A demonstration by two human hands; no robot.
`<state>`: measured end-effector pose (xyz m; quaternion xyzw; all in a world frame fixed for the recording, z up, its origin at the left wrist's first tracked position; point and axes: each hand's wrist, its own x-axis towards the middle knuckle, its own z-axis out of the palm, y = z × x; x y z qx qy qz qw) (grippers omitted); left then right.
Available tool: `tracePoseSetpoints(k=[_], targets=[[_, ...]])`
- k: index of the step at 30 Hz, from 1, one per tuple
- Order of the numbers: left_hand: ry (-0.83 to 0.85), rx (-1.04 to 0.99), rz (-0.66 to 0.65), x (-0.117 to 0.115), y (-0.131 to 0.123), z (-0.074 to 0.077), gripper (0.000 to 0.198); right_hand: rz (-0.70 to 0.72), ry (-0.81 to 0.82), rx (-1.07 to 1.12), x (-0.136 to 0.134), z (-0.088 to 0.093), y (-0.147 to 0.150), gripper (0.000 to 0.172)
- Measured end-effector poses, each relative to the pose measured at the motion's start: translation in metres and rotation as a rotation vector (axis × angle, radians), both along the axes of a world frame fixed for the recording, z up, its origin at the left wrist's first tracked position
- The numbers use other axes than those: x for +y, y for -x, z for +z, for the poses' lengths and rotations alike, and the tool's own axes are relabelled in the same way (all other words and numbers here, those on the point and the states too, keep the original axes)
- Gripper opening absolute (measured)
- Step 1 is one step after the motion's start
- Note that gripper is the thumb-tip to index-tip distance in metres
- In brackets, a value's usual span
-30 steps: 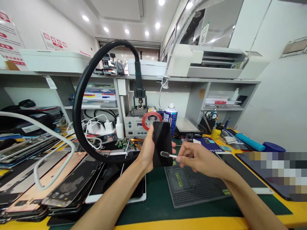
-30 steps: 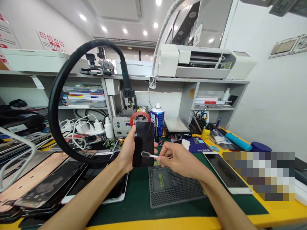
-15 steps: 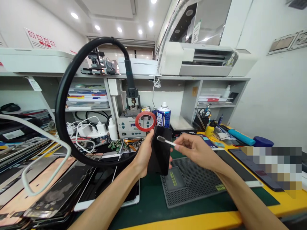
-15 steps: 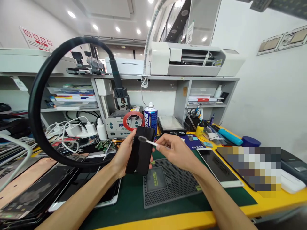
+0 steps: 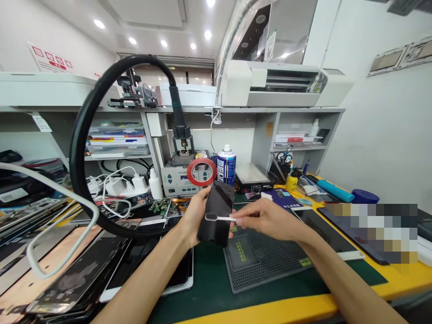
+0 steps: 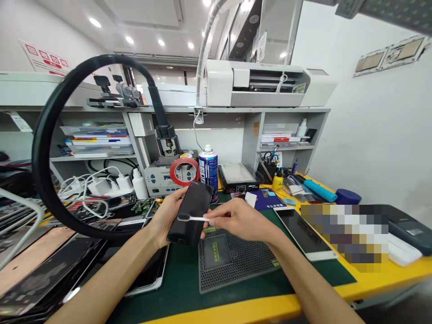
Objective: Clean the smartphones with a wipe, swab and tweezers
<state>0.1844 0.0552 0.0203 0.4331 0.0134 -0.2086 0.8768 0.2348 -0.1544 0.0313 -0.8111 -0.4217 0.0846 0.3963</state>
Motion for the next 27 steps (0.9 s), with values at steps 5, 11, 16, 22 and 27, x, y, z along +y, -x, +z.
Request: tracePoseSetpoints(k=[5, 11, 16, 22, 27], targets=[[0.003, -0.017, 0.003, 0.001, -0.002, -0.002, 0.054, -0.053, -0.071, -0.033, 0.005, -0.004, 0.001, 0.034], [-0.009, -0.009, 0.021, 0.001, -0.001, -0.001, 0.048, -0.071, -0.119, -0.058, 0.004, -0.007, -0.003, 0.034], [-0.047, 0.017, 0.057, -0.001, 0.001, 0.003, 0.049, -0.059, -0.129, -0.034, 0.005, -0.007, -0.004, 0.032], [-0.144, 0.023, 0.072, -0.004, 0.005, 0.005, 0.051, -0.059, -0.129, 0.018, 0.006, -0.008, -0.007, 0.033], [-0.209, 0.006, 0.098, -0.006, 0.004, 0.007, 0.048, -0.162, -0.198, -0.031, 0.005, -0.010, -0.009, 0.036]])
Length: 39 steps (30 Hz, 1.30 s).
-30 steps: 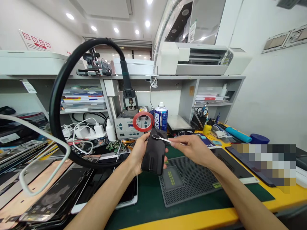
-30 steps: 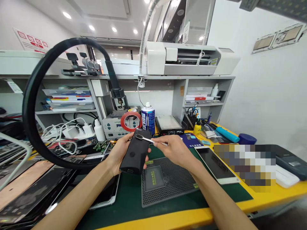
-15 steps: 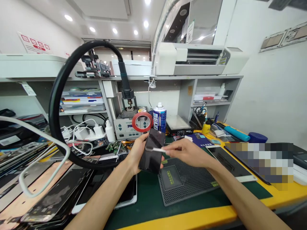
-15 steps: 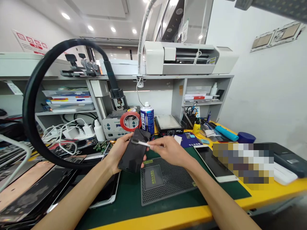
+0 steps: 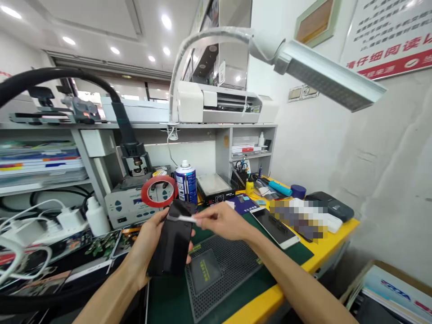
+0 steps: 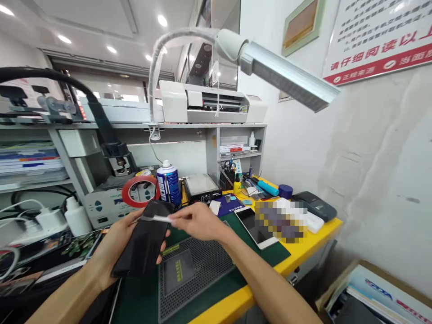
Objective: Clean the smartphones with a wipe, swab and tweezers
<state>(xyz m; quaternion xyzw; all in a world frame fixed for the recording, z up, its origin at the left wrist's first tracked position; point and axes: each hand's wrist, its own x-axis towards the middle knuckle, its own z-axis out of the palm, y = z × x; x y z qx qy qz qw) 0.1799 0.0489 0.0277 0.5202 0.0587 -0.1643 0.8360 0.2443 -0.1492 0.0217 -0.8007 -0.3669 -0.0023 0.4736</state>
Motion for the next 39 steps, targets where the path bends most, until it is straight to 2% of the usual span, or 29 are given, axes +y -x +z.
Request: tracePoseSetpoints(k=[4, 8, 11, 15, 16, 19, 20, 25, 31, 36, 39], targets=[[-0.011, -0.017, 0.067, -0.001, -0.001, 0.001, 0.046, -0.060, -0.059, -0.013, 0.002, -0.005, -0.001, 0.036], [-0.033, -0.011, 0.160, 0.000, -0.003, 0.000, 0.043, 0.107, 0.025, 0.085, 0.002, -0.007, -0.003, 0.033], [-0.014, -0.013, 0.173, 0.002, -0.005, 0.000, 0.044, 0.016, 0.000, 0.022, 0.001, -0.006, -0.002, 0.033], [-0.044, 0.011, 0.221, 0.001, -0.006, 0.001, 0.042, 0.238, 0.112, 0.106, -0.001, -0.005, -0.002, 0.034], [-0.044, 0.012, 0.216, 0.000, -0.005, 0.001, 0.042, 0.205, 0.115, 0.088, -0.002, -0.005, -0.002, 0.034], [-0.023, 0.002, 0.166, -0.002, -0.004, 0.001, 0.043, -0.053, 0.030, -0.042, -0.005, -0.002, -0.006, 0.033], [-0.016, -0.004, 0.145, -0.003, -0.004, 0.001, 0.044, -0.082, 0.003, -0.055, -0.007, 0.000, -0.007, 0.032], [0.013, -0.011, 0.063, -0.007, 0.000, -0.003, 0.047, 0.068, -0.028, 0.106, -0.026, 0.010, -0.020, 0.038], [0.103, 0.029, -0.034, -0.017, 0.004, -0.010, 0.047, -0.107, 0.143, 0.033, -0.046, 0.001, -0.035, 0.023], [0.090, 0.100, -0.095, -0.025, 0.003, -0.022, 0.053, -0.229, 0.394, -0.152, -0.037, -0.008, -0.032, 0.018], [0.106, 0.093, -0.075, -0.025, 0.004, -0.026, 0.053, -0.238, 0.530, -0.219, -0.031, -0.006, -0.032, 0.021]])
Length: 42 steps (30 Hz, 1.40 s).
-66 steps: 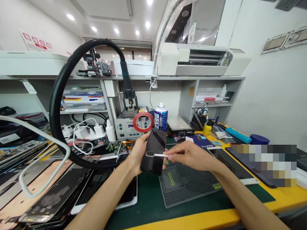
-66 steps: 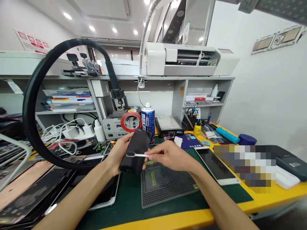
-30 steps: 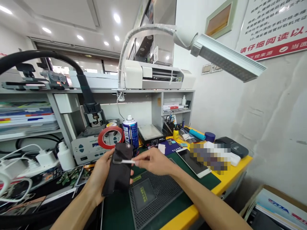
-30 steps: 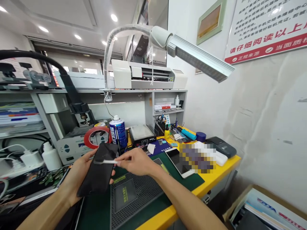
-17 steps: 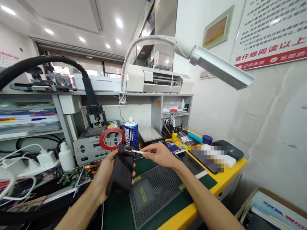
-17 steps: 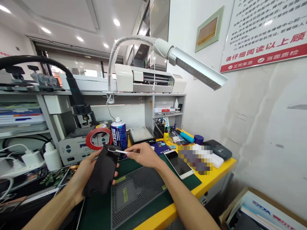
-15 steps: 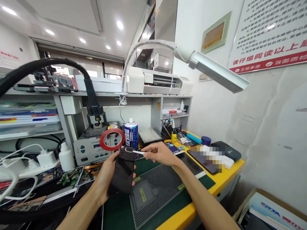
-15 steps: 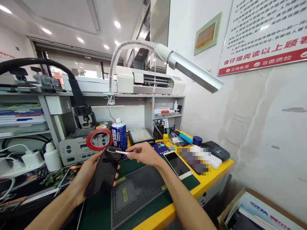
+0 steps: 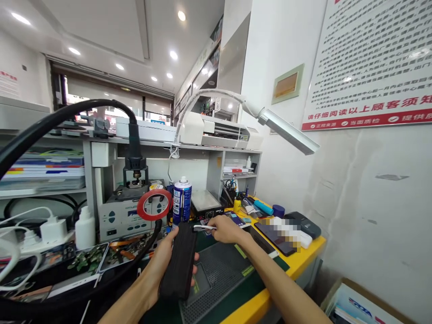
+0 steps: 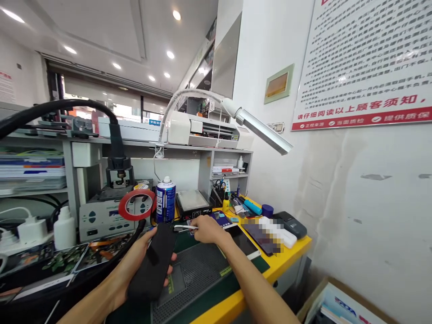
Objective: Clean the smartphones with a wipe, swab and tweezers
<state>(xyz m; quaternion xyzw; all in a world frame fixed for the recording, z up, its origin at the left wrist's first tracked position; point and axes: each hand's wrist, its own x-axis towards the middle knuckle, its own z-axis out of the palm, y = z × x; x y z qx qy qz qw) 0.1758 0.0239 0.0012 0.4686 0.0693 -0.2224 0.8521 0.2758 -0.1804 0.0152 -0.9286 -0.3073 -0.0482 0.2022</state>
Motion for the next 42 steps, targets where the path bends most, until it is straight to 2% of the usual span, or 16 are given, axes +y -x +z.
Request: tracePoseSetpoints(k=[3, 7, 10, 13, 15, 16, 20, 22, 25, 29, 33, 38, 42], targets=[[0.003, -0.015, 0.082, 0.001, 0.002, 0.003, 0.056, 0.013, 0.104, -0.010, -0.001, 0.004, -0.004, 0.025], [0.007, -0.080, 0.292, 0.001, 0.006, 0.008, 0.055, 0.011, 0.194, -0.009, 0.000, 0.004, -0.007, 0.030], [-0.023, -0.129, 0.272, 0.002, 0.007, 0.007, 0.059, 0.005, 0.218, 0.000, 0.006, 0.001, -0.007, 0.037], [-0.031, -0.104, 0.217, 0.003, 0.006, 0.004, 0.061, -0.057, 0.184, 0.013, 0.006, 0.010, -0.015, 0.034], [0.001, -0.085, 0.239, 0.002, 0.005, 0.003, 0.060, -0.181, 0.131, 0.003, -0.005, 0.026, -0.029, 0.023], [0.015, -0.079, 0.255, 0.001, 0.005, 0.004, 0.058, -0.274, 0.098, -0.015, -0.014, 0.036, -0.039, 0.023], [0.036, -0.081, 0.280, -0.006, 0.007, 0.008, 0.053, -0.702, -0.001, -0.115, -0.058, 0.074, -0.088, 0.037], [0.040, -0.049, 0.253, -0.010, 0.010, 0.010, 0.052, -0.811, -0.017, -0.105, -0.074, 0.085, -0.111, 0.034], [-0.016, 0.045, 0.194, -0.016, 0.015, 0.013, 0.059, -0.890, -0.020, -0.041, -0.081, 0.086, -0.139, 0.032], [-0.031, 0.081, 0.175, -0.020, 0.017, 0.012, 0.062, -0.928, -0.053, 0.019, -0.075, 0.073, -0.160, 0.031], [0.025, 0.057, 0.157, -0.019, 0.012, 0.005, 0.064, -0.939, -0.167, 0.023, -0.073, 0.067, -0.166, 0.030], [0.020, 0.059, 0.113, -0.016, 0.008, -0.003, 0.073, -0.900, -0.450, 0.000, -0.081, 0.087, -0.159, 0.026], [0.019, 0.062, 0.064, -0.014, 0.009, -0.005, 0.080, -0.755, -0.760, 0.039, -0.085, 0.108, -0.137, 0.024]])
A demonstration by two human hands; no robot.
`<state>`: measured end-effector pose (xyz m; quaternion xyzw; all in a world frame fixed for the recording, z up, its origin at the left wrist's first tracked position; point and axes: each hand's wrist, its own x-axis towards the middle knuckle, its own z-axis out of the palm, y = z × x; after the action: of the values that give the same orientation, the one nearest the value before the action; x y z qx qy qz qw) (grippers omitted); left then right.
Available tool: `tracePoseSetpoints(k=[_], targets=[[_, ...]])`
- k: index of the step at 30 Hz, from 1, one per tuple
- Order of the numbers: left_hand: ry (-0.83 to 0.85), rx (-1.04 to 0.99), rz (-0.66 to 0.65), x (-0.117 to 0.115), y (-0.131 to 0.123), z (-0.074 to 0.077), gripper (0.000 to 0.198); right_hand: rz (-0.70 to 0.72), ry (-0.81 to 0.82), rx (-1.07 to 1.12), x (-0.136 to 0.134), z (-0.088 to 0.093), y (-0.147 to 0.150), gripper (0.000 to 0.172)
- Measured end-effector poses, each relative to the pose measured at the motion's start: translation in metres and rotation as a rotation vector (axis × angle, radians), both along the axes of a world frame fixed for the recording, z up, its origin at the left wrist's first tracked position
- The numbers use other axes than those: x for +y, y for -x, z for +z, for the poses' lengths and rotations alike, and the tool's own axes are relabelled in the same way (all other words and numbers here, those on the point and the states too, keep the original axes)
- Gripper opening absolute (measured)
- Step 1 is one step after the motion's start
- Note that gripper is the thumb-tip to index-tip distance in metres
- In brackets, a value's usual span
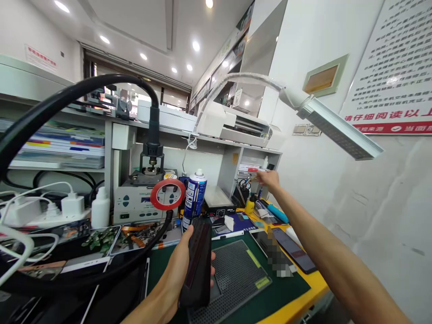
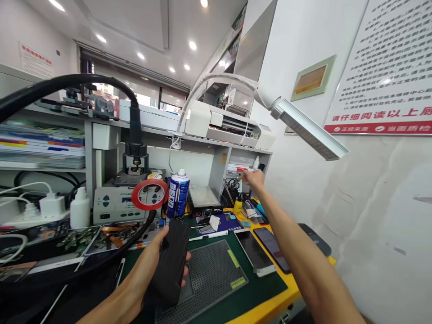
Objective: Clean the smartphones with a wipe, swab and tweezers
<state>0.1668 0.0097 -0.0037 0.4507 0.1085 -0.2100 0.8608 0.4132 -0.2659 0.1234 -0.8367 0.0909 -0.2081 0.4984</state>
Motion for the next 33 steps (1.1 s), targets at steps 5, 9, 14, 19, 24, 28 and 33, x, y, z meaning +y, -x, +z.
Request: tracePoseSetpoints(k=[5, 9, 14, 19, 24, 28, 33], targets=[[0.027, -0.012, 0.032, -0.001, 0.003, 0.002, 0.076, 0.270, -0.364, -0.018, 0.007, 0.007, 0.045, 0.016], [0.099, -0.048, 0.011, 0.002, 0.003, 0.001, 0.077, 0.444, -0.536, 0.010, 0.019, 0.003, 0.077, 0.008], [0.133, -0.074, 0.030, 0.003, 0.000, -0.003, 0.081, 0.594, -0.612, 0.011, 0.037, 0.001, 0.111, 0.004], [0.150, -0.087, 0.031, 0.002, -0.001, -0.005, 0.078, 0.728, -0.632, 0.018, 0.057, 0.002, 0.141, 0.005], [0.122, -0.083, 0.042, 0.002, 0.000, -0.001, 0.079, 0.777, -0.625, 0.023, 0.070, 0.004, 0.162, 0.004], [0.113, -0.062, 0.033, 0.002, 0.000, -0.001, 0.078, 0.787, -0.504, -0.116, 0.079, 0.002, 0.182, 0.011], [0.063, -0.043, 0.083, 0.002, 0.001, -0.001, 0.076, 0.665, -0.128, -0.566, 0.093, -0.010, 0.218, 0.016]])
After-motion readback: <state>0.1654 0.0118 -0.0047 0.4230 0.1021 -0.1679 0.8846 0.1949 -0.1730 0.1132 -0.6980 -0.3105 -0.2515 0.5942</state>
